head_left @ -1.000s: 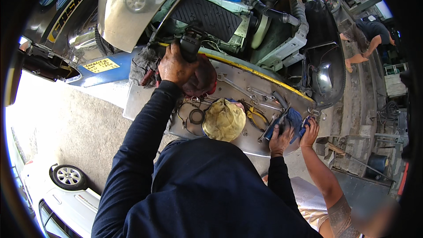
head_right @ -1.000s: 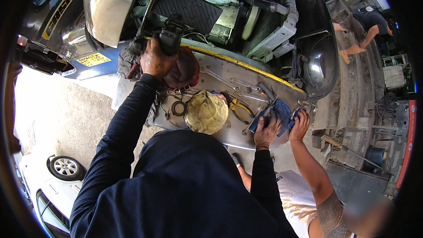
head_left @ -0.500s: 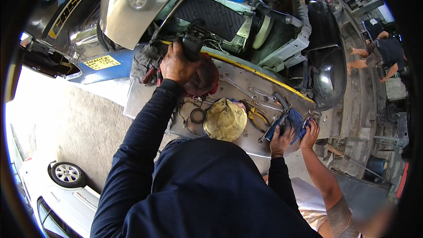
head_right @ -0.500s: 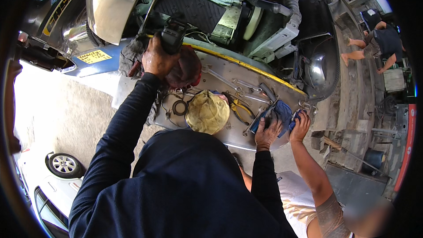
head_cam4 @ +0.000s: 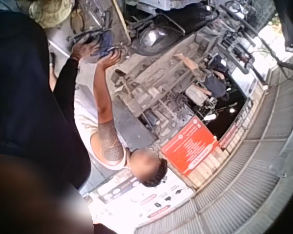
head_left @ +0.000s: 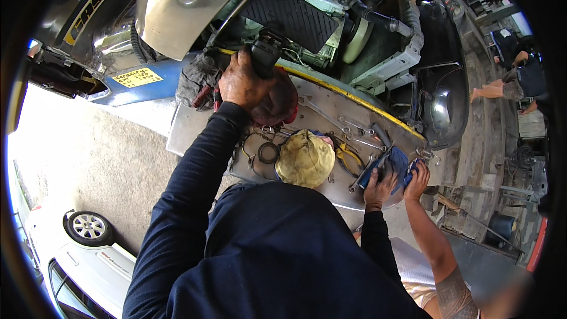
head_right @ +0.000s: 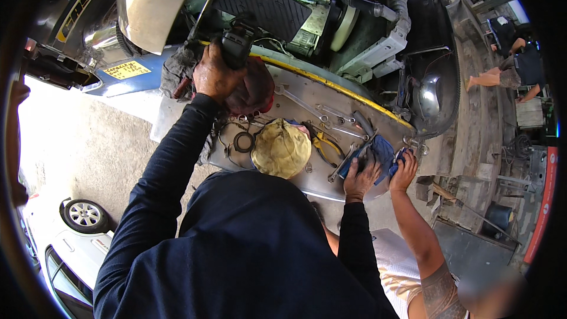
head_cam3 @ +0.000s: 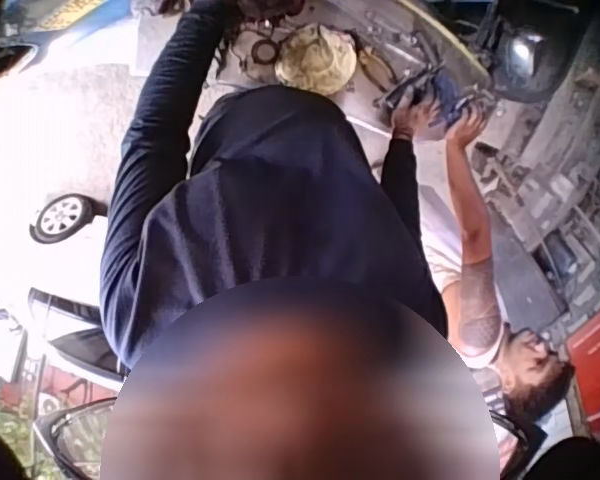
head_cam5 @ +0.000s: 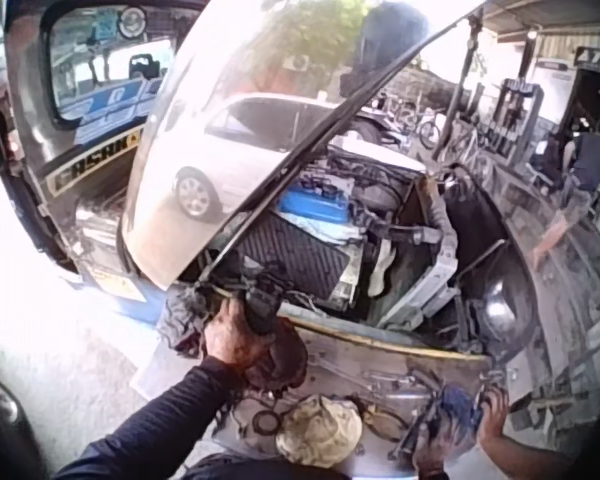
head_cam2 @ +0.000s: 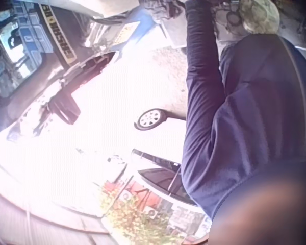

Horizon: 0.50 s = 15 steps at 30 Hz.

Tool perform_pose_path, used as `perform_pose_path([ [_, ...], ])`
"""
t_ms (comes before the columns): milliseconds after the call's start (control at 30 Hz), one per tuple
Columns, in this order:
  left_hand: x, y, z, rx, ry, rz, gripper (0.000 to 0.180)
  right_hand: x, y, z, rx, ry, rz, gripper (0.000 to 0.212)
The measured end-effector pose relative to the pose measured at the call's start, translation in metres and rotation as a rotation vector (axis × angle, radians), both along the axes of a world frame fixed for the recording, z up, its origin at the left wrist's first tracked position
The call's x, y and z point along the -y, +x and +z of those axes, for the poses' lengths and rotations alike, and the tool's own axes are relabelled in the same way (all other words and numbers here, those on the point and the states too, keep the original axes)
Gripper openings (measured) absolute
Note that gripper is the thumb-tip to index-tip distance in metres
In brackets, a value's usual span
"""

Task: The person works on a vehicle with its hood open, handling a black plastic floor mat and a flashlight. They move between the engine bay and the interior, placing the mat inside the vehicle and using the flashlight to illuminate the engine compartment.

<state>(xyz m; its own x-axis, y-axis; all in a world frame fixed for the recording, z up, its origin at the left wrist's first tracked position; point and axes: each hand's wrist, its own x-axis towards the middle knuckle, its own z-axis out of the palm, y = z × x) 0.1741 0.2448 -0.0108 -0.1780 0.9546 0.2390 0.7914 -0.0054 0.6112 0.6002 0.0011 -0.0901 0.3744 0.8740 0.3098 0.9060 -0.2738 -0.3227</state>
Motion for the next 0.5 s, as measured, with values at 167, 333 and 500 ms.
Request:
perform_pose_path([
  [167, 0.0002, -0.0003, 0.0024, 0.008, -0.006, 0.015, 0.090, -0.0003, 0.0002, -0.0018, 0.012, 0.017, 0.010, 0.060],
  [333, 0.0009, 0.0014, 0.0031, 0.017, -0.010, 0.025, 0.091, 0.0001, 0.0011, -0.0023, 0.012, 0.009, 0.011, 0.060],
  [500, 0.0023, 0.0015, 0.0005, 0.017, 0.005, 0.032, 0.083, 0.0001, 0.0009, -0.0023, 0.015, 0.001, -0.003, 0.060],
])
